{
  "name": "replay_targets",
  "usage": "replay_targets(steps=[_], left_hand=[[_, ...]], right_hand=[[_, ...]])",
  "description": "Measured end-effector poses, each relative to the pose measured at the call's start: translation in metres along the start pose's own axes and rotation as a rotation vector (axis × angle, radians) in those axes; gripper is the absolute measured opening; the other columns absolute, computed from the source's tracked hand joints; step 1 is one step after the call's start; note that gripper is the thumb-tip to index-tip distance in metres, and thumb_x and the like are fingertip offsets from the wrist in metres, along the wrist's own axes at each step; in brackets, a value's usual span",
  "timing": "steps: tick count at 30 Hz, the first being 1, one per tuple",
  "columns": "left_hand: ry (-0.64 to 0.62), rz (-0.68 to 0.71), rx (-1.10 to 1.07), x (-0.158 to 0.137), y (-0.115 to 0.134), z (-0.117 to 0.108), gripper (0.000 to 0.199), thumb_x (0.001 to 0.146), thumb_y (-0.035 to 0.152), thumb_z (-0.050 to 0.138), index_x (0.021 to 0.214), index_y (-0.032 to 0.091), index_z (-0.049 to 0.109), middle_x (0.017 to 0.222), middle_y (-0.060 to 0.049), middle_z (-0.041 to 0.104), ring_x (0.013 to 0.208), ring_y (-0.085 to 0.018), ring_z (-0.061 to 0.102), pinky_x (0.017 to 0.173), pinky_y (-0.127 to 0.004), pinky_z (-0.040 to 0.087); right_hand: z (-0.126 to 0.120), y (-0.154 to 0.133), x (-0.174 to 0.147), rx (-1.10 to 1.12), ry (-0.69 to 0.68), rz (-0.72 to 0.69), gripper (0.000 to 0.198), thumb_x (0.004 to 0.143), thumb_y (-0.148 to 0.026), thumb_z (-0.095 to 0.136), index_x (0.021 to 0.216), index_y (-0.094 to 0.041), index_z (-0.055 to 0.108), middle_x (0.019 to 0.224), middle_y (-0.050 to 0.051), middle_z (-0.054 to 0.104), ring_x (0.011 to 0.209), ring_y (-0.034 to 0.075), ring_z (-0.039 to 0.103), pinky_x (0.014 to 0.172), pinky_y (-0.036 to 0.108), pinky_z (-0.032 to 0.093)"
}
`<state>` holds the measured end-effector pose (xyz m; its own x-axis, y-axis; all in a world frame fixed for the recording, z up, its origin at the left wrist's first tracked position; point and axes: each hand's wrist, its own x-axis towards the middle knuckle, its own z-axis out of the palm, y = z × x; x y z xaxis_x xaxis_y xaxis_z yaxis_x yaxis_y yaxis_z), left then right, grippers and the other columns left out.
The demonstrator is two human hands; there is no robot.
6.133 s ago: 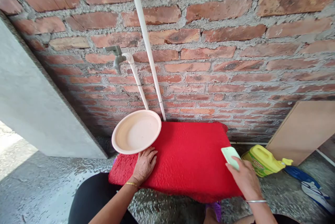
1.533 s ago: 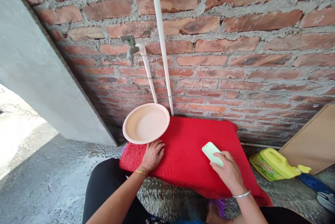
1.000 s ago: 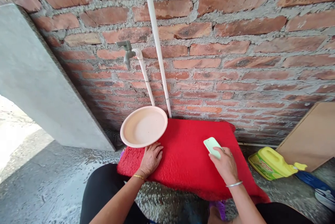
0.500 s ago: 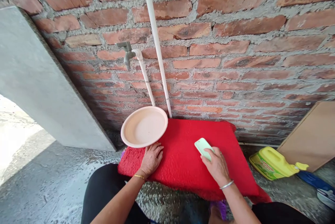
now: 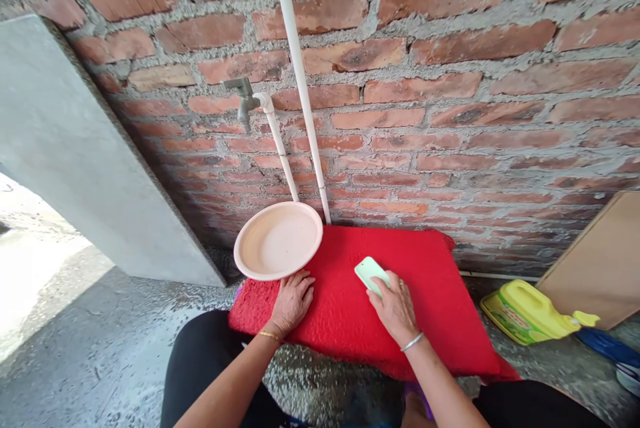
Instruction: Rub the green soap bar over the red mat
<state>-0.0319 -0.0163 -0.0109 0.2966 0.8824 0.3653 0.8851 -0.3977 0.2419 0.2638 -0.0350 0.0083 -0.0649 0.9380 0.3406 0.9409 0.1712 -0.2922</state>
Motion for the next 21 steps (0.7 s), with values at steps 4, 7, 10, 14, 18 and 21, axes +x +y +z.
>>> replay_targets(steps=[4, 7, 10, 14, 18, 21], left_hand=[[-0.004, -0.001, -0.007, 0.0, 0.001, 0.0, 0.027, 0.089, 0.019, 0.05, 0.11, 0.024, 0.066, 0.12, -0.009, 0.065, 0.117, -0.025, 0.056, 0.103, -0.048, 0.039], [-0.008, -0.005, -0.012, 0.001, 0.001, 0.0, 0.027, 0.089, 0.019, 0.05, 0.111, 0.023, 0.065, 0.12, -0.009, 0.065, 0.117, -0.025, 0.056, 0.103, -0.048, 0.039], [-0.006, -0.008, -0.013, 0.001, 0.001, 0.0, 0.027, 0.089, 0.019, 0.05, 0.11, 0.024, 0.066, 0.12, -0.008, 0.065, 0.116, -0.025, 0.056, 0.103, -0.048, 0.039], [-0.001, -0.001, -0.009, 0.0, 0.0, 0.0, 0.027, 0.089, 0.019, 0.049, 0.11, 0.024, 0.066, 0.12, -0.008, 0.065, 0.116, -0.025, 0.056, 0.103, -0.048, 0.04], [-0.005, 0.005, -0.008, 0.0, 0.0, 0.0, 0.027, 0.09, 0.02, 0.049, 0.111, 0.023, 0.065, 0.121, -0.009, 0.065, 0.117, -0.025, 0.056, 0.103, -0.047, 0.04], [-0.005, 0.002, -0.008, 0.0, 0.0, 0.0, 0.027, 0.09, 0.019, 0.049, 0.11, 0.023, 0.065, 0.12, -0.009, 0.065, 0.117, -0.025, 0.056, 0.103, -0.047, 0.04]], right_hand=[[-0.011, 0.059, 0.011, -0.049, 0.096, 0.254, 0.037, 0.088, -0.041, 0.05, 0.109, -0.019, 0.071, 0.098, 0.013, 0.057, 0.087, 0.024, 0.052, 0.082, 0.039, 0.043], [-0.008, 0.074, 0.015, -0.025, 0.201, 0.303, 0.042, 0.089, -0.047, 0.047, 0.108, -0.017, 0.07, 0.093, 0.012, 0.056, 0.089, 0.026, 0.051, 0.083, 0.04, 0.044], [0.005, 0.043, 0.012, 0.04, 0.22, 0.148, 0.039, 0.09, -0.046, 0.047, 0.108, -0.021, 0.07, 0.103, 0.012, 0.056, 0.093, 0.025, 0.051, 0.086, 0.04, 0.044], [0.018, -0.004, 0.008, 0.062, 0.088, -0.104, 0.03, 0.089, -0.036, 0.052, 0.112, -0.027, 0.069, 0.117, 0.009, 0.055, 0.099, 0.023, 0.052, 0.09, 0.037, 0.043], [0.009, 0.022, 0.013, -0.051, 0.067, 0.015, 0.032, 0.089, -0.037, 0.051, 0.111, -0.025, 0.07, 0.111, 0.011, 0.057, 0.092, 0.023, 0.053, 0.087, 0.038, 0.044], [-0.005, 0.062, 0.017, -0.162, 0.101, 0.222, 0.039, 0.091, -0.041, 0.045, 0.112, -0.02, 0.071, 0.099, 0.013, 0.058, 0.085, 0.023, 0.054, 0.081, 0.038, 0.044]])
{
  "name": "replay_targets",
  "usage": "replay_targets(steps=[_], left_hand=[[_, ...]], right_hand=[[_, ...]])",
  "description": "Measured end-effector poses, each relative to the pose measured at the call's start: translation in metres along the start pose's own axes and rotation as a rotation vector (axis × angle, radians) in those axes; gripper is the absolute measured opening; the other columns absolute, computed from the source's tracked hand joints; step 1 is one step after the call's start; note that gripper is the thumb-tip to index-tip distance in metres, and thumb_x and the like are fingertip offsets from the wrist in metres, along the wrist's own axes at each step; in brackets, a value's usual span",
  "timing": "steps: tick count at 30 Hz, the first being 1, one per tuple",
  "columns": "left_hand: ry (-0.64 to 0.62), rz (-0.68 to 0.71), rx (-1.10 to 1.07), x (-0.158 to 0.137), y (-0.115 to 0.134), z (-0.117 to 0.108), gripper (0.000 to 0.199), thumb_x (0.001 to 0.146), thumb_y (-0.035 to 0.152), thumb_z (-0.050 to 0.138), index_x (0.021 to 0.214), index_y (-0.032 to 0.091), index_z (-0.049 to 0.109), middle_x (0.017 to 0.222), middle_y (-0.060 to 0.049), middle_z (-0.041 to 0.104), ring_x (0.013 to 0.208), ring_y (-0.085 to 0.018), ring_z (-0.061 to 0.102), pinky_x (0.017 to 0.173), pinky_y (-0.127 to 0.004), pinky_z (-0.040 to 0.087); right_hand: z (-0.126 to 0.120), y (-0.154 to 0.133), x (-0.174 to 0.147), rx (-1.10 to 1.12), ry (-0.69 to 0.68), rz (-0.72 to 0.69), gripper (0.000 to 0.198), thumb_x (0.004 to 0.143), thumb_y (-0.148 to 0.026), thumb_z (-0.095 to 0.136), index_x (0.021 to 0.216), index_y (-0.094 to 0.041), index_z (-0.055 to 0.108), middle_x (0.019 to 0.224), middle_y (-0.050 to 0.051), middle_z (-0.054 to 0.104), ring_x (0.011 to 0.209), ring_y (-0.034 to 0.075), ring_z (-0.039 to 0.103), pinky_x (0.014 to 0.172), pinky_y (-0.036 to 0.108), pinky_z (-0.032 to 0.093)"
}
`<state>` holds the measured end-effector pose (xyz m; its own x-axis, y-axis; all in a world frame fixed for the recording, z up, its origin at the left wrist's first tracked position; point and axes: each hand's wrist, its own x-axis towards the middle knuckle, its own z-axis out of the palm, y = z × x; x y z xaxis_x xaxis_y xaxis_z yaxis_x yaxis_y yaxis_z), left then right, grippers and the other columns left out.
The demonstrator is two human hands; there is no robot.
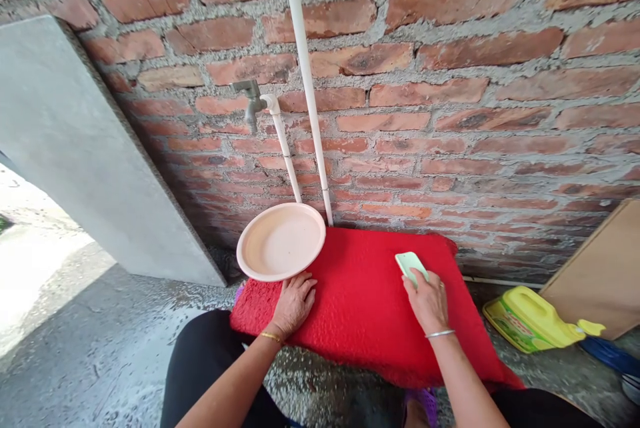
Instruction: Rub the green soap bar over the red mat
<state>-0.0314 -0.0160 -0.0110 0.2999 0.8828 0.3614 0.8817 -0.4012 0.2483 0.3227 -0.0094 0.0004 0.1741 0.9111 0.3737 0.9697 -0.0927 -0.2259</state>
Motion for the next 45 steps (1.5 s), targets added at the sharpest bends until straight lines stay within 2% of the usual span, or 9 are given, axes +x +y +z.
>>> replay_targets(steps=[3, 7, 11, 18, 25, 32, 40, 42, 45], left_hand=[[0.003, -0.001, 0.001, 0.0, 0.001, 0.0, 0.026, 0.089, 0.019, 0.049, 0.11, 0.023, 0.066, 0.119, -0.008, 0.065, 0.116, -0.025, 0.057, 0.103, -0.047, 0.04], [0.013, 0.008, 0.003, 0.0, 0.0, 0.0, 0.026, 0.089, 0.018, 0.051, 0.11, 0.023, 0.065, 0.119, -0.008, 0.065, 0.116, -0.025, 0.056, 0.103, -0.046, 0.039], [0.008, 0.012, 0.008, 0.0, 0.0, 0.0, 0.026, 0.089, 0.018, 0.051, 0.11, 0.022, 0.065, 0.12, -0.008, 0.065, 0.116, -0.025, 0.056, 0.103, -0.046, 0.039], [0.01, 0.007, 0.012, 0.0, 0.0, 0.0, 0.026, 0.09, 0.018, 0.051, 0.111, 0.023, 0.065, 0.12, -0.007, 0.065, 0.116, -0.025, 0.056, 0.103, -0.046, 0.039], [0.008, 0.014, -0.003, -0.001, -0.002, 0.002, 0.027, 0.09, 0.02, 0.05, 0.112, 0.023, 0.066, 0.121, -0.008, 0.065, 0.117, -0.025, 0.056, 0.105, -0.046, 0.038], [0.019, 0.009, 0.003, -0.001, -0.001, 0.002, 0.027, 0.09, 0.019, 0.05, 0.111, 0.023, 0.066, 0.12, -0.007, 0.065, 0.117, -0.025, 0.056, 0.104, -0.046, 0.038], [0.041, 0.018, 0.006, -0.001, 0.0, 0.002, 0.027, 0.088, 0.018, 0.051, 0.109, 0.023, 0.066, 0.119, -0.007, 0.065, 0.117, -0.024, 0.056, 0.104, -0.046, 0.039], [0.04, 0.017, 0.006, -0.001, -0.001, 0.001, 0.027, 0.089, 0.018, 0.05, 0.109, 0.023, 0.066, 0.119, -0.008, 0.065, 0.117, -0.025, 0.056, 0.104, -0.047, 0.04], [0.036, 0.017, 0.011, -0.001, -0.002, 0.001, 0.026, 0.089, 0.019, 0.05, 0.109, 0.024, 0.066, 0.118, -0.008, 0.065, 0.116, -0.025, 0.057, 0.103, -0.047, 0.041]], right_hand=[[-0.005, 0.018, 0.004, -0.063, 0.006, 0.083, 0.044, 0.091, -0.046, 0.044, 0.114, -0.018, 0.071, 0.095, 0.015, 0.059, 0.082, 0.025, 0.055, 0.078, 0.038, 0.044], [-0.013, 0.013, -0.001, -0.135, -0.039, 0.134, 0.046, 0.088, -0.05, 0.048, 0.121, -0.025, 0.068, 0.103, 0.017, 0.06, 0.08, 0.026, 0.056, 0.071, 0.039, 0.043], [-0.021, 0.006, -0.003, -0.177, -0.111, 0.178, 0.045, 0.09, -0.049, 0.046, 0.125, -0.029, 0.065, 0.089, 0.012, 0.061, 0.075, 0.024, 0.055, 0.07, 0.037, 0.042], [-0.01, -0.027, -0.014, -0.007, -0.141, -0.121, 0.038, 0.088, -0.041, 0.053, 0.121, -0.03, 0.068, 0.096, 0.008, 0.058, 0.083, 0.021, 0.054, 0.084, 0.033, 0.043], [-0.006, 0.0, -0.01, -0.07, -0.023, 0.118, 0.044, 0.09, -0.048, 0.047, 0.121, -0.024, 0.068, 0.089, 0.011, 0.056, 0.078, 0.023, 0.05, 0.077, 0.037, 0.043], [0.01, -0.022, -0.018, 0.105, -0.063, -0.199, 0.04, 0.09, -0.047, 0.05, 0.119, -0.028, 0.068, 0.096, 0.009, 0.055, 0.084, 0.021, 0.052, 0.083, 0.033, 0.044], [0.007, -0.001, 0.006, -0.011, 0.023, 0.222, 0.047, 0.089, -0.048, 0.05, 0.123, -0.02, 0.066, 0.089, 0.011, 0.055, 0.081, 0.024, 0.051, 0.079, 0.037, 0.044], [0.011, -0.014, 0.003, 0.029, 0.014, 0.183, 0.046, 0.087, -0.044, 0.054, 0.123, -0.019, 0.066, 0.093, 0.012, 0.055, 0.085, 0.024, 0.052, 0.082, 0.036, 0.044], [0.016, -0.039, -0.002, 0.106, -0.062, 0.006, 0.043, 0.084, -0.039, 0.058, 0.123, -0.021, 0.066, 0.1, 0.011, 0.056, 0.089, 0.023, 0.054, 0.086, 0.035, 0.043]])
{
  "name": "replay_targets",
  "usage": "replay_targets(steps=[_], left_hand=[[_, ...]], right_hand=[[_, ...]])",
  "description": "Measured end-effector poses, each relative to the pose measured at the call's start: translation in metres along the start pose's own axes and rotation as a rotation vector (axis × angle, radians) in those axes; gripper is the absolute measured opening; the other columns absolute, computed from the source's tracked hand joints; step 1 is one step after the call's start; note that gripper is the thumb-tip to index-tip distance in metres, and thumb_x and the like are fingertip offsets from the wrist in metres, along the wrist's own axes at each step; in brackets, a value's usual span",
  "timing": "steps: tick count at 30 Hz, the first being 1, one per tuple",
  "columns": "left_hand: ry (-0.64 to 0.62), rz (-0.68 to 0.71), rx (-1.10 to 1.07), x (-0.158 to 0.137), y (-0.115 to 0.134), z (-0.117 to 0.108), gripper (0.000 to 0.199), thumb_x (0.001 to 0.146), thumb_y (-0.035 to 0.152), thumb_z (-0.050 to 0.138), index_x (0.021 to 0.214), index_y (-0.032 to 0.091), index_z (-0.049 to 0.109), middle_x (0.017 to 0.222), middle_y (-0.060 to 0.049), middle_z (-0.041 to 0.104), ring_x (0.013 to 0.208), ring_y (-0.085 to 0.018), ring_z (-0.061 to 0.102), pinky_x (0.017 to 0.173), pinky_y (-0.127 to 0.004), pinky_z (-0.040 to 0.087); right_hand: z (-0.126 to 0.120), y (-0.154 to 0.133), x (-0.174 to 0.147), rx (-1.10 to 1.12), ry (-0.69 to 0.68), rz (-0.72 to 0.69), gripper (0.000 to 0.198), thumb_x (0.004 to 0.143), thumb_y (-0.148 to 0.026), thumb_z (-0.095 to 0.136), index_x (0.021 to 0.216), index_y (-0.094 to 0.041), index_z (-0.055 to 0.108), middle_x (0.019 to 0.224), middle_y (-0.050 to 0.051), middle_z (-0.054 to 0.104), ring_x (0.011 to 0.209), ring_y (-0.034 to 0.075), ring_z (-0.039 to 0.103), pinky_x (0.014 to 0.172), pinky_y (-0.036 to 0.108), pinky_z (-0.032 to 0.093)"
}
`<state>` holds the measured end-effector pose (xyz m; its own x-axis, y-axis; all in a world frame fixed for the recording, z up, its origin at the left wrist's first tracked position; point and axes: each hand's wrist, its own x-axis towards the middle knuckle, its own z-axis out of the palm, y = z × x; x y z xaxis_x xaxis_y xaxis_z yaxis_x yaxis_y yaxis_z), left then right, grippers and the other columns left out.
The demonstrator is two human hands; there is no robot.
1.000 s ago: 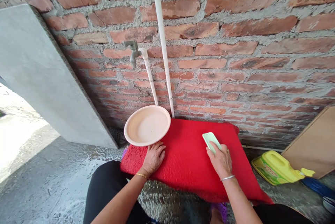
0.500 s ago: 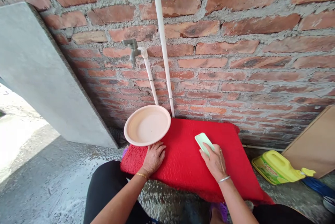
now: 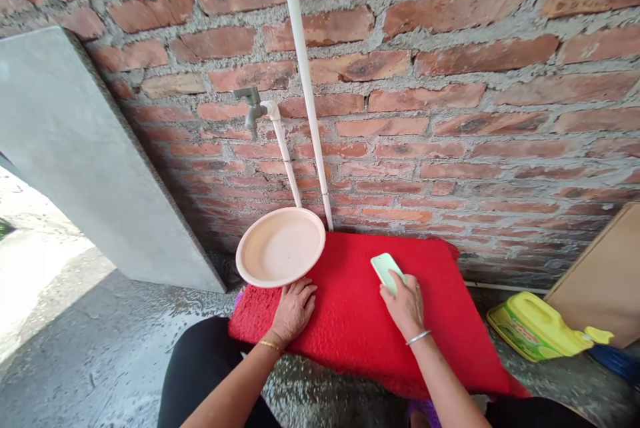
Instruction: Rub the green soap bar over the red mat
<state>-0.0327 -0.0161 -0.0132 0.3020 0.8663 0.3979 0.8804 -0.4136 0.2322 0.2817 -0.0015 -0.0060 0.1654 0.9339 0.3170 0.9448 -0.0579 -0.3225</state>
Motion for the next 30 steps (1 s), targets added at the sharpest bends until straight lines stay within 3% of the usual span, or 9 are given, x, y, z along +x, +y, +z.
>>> replay_targets(steps=[2, 4, 9, 11, 17, 20, 22, 27, 30], left_hand=[[0.002, 0.0, 0.005, 0.0, -0.001, 0.0, 0.026, 0.089, 0.019, 0.05, 0.109, 0.024, 0.066, 0.118, -0.008, 0.066, 0.115, -0.025, 0.057, 0.103, -0.047, 0.041], [0.006, 0.001, 0.009, 0.0, -0.001, 0.001, 0.026, 0.089, 0.019, 0.05, 0.109, 0.024, 0.066, 0.118, -0.008, 0.066, 0.115, -0.025, 0.057, 0.103, -0.047, 0.041], [0.007, 0.008, 0.015, 0.0, -0.002, 0.001, 0.026, 0.089, 0.02, 0.05, 0.109, 0.023, 0.066, 0.118, -0.008, 0.066, 0.115, -0.024, 0.058, 0.103, -0.046, 0.042], [-0.002, 0.007, 0.015, 0.0, -0.002, 0.001, 0.026, 0.09, 0.02, 0.05, 0.109, 0.023, 0.066, 0.118, -0.008, 0.066, 0.115, -0.025, 0.058, 0.103, -0.046, 0.042], [-0.012, -0.003, 0.024, -0.001, -0.003, 0.001, 0.026, 0.09, 0.02, 0.05, 0.109, 0.024, 0.066, 0.119, -0.008, 0.065, 0.117, -0.025, 0.057, 0.103, -0.047, 0.042], [-0.009, -0.004, 0.028, -0.001, -0.002, 0.001, 0.026, 0.089, 0.02, 0.05, 0.109, 0.024, 0.067, 0.119, -0.008, 0.065, 0.117, -0.025, 0.057, 0.103, -0.047, 0.042], [-0.009, -0.006, 0.025, -0.001, -0.002, 0.0, 0.026, 0.089, 0.019, 0.05, 0.109, 0.024, 0.067, 0.119, -0.008, 0.065, 0.118, -0.025, 0.057, 0.104, -0.047, 0.041], [-0.016, -0.012, 0.01, 0.0, -0.001, -0.001, 0.025, 0.089, 0.02, 0.051, 0.109, 0.024, 0.067, 0.118, -0.008, 0.066, 0.116, -0.025, 0.057, 0.104, -0.047, 0.042], [-0.011, -0.004, 0.005, 0.0, -0.002, -0.001, 0.025, 0.089, 0.02, 0.051, 0.109, 0.023, 0.067, 0.118, -0.008, 0.066, 0.116, -0.024, 0.058, 0.104, -0.046, 0.042]], right_hand=[[-0.001, -0.007, 0.001, 0.015, -0.057, -0.082, 0.041, 0.085, -0.038, 0.058, 0.122, -0.025, 0.066, 0.105, 0.009, 0.057, 0.09, 0.022, 0.055, 0.086, 0.033, 0.043], [-0.007, 0.0, 0.006, -0.023, -0.085, -0.055, 0.039, 0.086, -0.039, 0.056, 0.122, -0.027, 0.066, 0.105, 0.009, 0.057, 0.088, 0.021, 0.056, 0.084, 0.033, 0.042], [-0.029, 0.045, 0.029, -0.159, -0.009, 0.347, 0.046, 0.089, -0.047, 0.049, 0.124, -0.022, 0.065, 0.098, 0.012, 0.058, 0.084, 0.024, 0.056, 0.076, 0.035, 0.042], [-0.029, 0.047, 0.034, -0.129, 0.03, 0.386, 0.047, 0.089, -0.049, 0.049, 0.122, -0.02, 0.065, 0.098, 0.013, 0.058, 0.086, 0.024, 0.055, 0.077, 0.035, 0.041], [-0.002, -0.02, 0.026, 0.049, -0.049, -0.038, 0.038, 0.087, -0.045, 0.054, 0.119, -0.027, 0.066, 0.103, 0.008, 0.058, 0.09, 0.02, 0.055, 0.083, 0.031, 0.04], [-0.001, -0.03, 0.024, 0.027, -0.126, -0.107, 0.036, 0.086, -0.042, 0.056, 0.119, -0.03, 0.066, 0.106, 0.007, 0.059, 0.091, 0.02, 0.056, 0.083, 0.032, 0.039], [-0.01, -0.012, 0.028, -0.034, -0.125, -0.009, 0.037, 0.087, -0.044, 0.054, 0.12, -0.029, 0.066, 0.104, 0.009, 0.059, 0.09, 0.021, 0.057, 0.08, 0.034, 0.039], [-0.03, 0.053, 0.04, -0.157, 0.028, 0.423, 0.049, 0.089, -0.051, 0.049, 0.123, -0.021, 0.065, 0.099, 0.016, 0.059, 0.088, 0.027, 0.057, 0.074, 0.037, 0.04], [-0.027, 0.047, 0.037, -0.086, 0.06, 0.361, 0.047, 0.087, -0.051, 0.053, 0.119, -0.02, 0.067, 0.097, 0.014, 0.059, 0.087, 0.025, 0.057, 0.075, 0.035, 0.041]])
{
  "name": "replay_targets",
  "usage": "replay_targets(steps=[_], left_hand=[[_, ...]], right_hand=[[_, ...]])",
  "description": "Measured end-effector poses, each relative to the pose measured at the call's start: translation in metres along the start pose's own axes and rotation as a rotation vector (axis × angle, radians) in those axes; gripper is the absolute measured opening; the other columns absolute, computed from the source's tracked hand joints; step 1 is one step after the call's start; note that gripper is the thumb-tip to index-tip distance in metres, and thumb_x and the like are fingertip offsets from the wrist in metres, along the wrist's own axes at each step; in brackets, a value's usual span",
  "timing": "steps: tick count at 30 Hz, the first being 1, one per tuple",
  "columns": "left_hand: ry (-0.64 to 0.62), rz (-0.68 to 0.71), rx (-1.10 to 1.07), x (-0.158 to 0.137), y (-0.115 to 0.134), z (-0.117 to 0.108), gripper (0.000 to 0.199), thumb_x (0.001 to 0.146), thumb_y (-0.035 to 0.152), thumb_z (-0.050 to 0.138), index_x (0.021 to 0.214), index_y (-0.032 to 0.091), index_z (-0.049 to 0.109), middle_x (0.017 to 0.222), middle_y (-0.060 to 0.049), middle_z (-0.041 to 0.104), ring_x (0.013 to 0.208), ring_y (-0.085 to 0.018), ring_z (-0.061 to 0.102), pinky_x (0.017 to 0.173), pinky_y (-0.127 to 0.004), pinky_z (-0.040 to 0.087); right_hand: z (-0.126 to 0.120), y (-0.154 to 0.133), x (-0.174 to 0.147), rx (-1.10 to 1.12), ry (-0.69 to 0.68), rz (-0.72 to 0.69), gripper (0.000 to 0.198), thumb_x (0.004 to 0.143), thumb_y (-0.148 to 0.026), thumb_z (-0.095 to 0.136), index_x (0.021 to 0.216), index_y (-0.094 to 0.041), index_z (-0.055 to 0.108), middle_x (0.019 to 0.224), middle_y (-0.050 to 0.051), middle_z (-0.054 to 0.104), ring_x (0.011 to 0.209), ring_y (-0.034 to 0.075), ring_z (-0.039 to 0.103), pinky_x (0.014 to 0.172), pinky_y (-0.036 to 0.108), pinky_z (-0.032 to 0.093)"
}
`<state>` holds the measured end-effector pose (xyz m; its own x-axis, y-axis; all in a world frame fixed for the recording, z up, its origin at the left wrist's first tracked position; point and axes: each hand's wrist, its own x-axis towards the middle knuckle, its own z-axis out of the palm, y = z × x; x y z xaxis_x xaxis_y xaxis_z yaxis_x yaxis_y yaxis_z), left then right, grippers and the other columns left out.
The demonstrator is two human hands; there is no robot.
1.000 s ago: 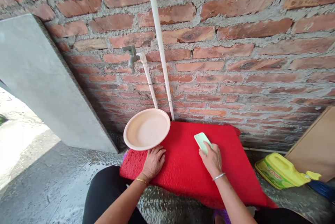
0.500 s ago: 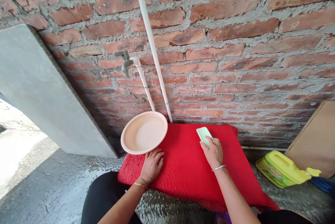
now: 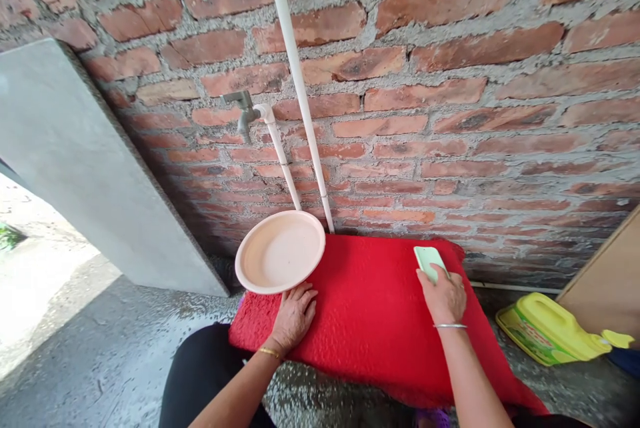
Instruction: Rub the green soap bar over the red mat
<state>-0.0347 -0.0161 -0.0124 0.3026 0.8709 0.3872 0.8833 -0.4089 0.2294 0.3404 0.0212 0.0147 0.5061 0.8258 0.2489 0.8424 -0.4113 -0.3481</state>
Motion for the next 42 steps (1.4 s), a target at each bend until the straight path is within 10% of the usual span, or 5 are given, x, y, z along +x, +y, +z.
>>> replay_targets(steps=[5, 13, 24, 36, 42], left_hand=[[0.008, 0.009, 0.005, -0.001, -0.001, 0.001, 0.025, 0.089, 0.02, 0.051, 0.108, 0.024, 0.067, 0.118, -0.008, 0.066, 0.116, -0.024, 0.057, 0.103, -0.046, 0.042], [-0.01, -0.019, -0.014, 0.001, 0.004, 0.001, 0.027, 0.089, 0.019, 0.05, 0.109, 0.024, 0.067, 0.119, -0.008, 0.065, 0.116, -0.025, 0.057, 0.104, -0.049, 0.041], [0.03, 0.002, 0.007, -0.002, -0.001, 0.004, 0.026, 0.089, 0.018, 0.051, 0.108, 0.024, 0.067, 0.116, -0.007, 0.066, 0.115, -0.024, 0.059, 0.103, -0.046, 0.043], [0.077, 0.042, -0.013, -0.004, -0.015, 0.017, 0.027, 0.088, 0.023, 0.05, 0.108, 0.026, 0.068, 0.115, -0.007, 0.068, 0.114, -0.026, 0.061, 0.102, -0.048, 0.045], [0.067, 0.061, -0.001, -0.004, -0.028, 0.026, 0.029, 0.088, 0.029, 0.046, 0.106, 0.028, 0.069, 0.114, -0.005, 0.07, 0.112, -0.027, 0.062, 0.099, -0.049, 0.045]], right_hand=[[0.007, -0.033, -0.031, 0.085, -0.122, -0.394, 0.035, 0.086, -0.045, 0.057, 0.114, -0.029, 0.069, 0.103, 0.007, 0.06, 0.087, 0.02, 0.058, 0.079, 0.032, 0.04], [-0.005, 0.032, 0.011, -0.046, 0.074, 0.075, 0.047, 0.087, -0.053, 0.05, 0.114, -0.021, 0.07, 0.089, 0.013, 0.059, 0.083, 0.026, 0.057, 0.07, 0.036, 0.042], [0.038, -0.141, -0.04, 0.142, -0.224, -0.523, 0.033, 0.082, -0.045, 0.064, 0.112, -0.032, 0.069, 0.103, 0.004, 0.058, 0.092, 0.018, 0.057, 0.084, 0.029, 0.039], [-0.022, 0.039, 0.051, -0.046, 0.006, 0.184, 0.044, 0.086, -0.048, 0.051, 0.115, -0.02, 0.069, 0.088, 0.012, 0.061, 0.08, 0.025, 0.06, 0.071, 0.037, 0.044], [-0.025, 0.022, -0.013, 0.047, 0.002, 0.054, 0.036, 0.083, -0.046, 0.06, 0.112, -0.027, 0.07, 0.099, 0.007, 0.062, 0.09, 0.018, 0.06, 0.082, 0.028, 0.043]])
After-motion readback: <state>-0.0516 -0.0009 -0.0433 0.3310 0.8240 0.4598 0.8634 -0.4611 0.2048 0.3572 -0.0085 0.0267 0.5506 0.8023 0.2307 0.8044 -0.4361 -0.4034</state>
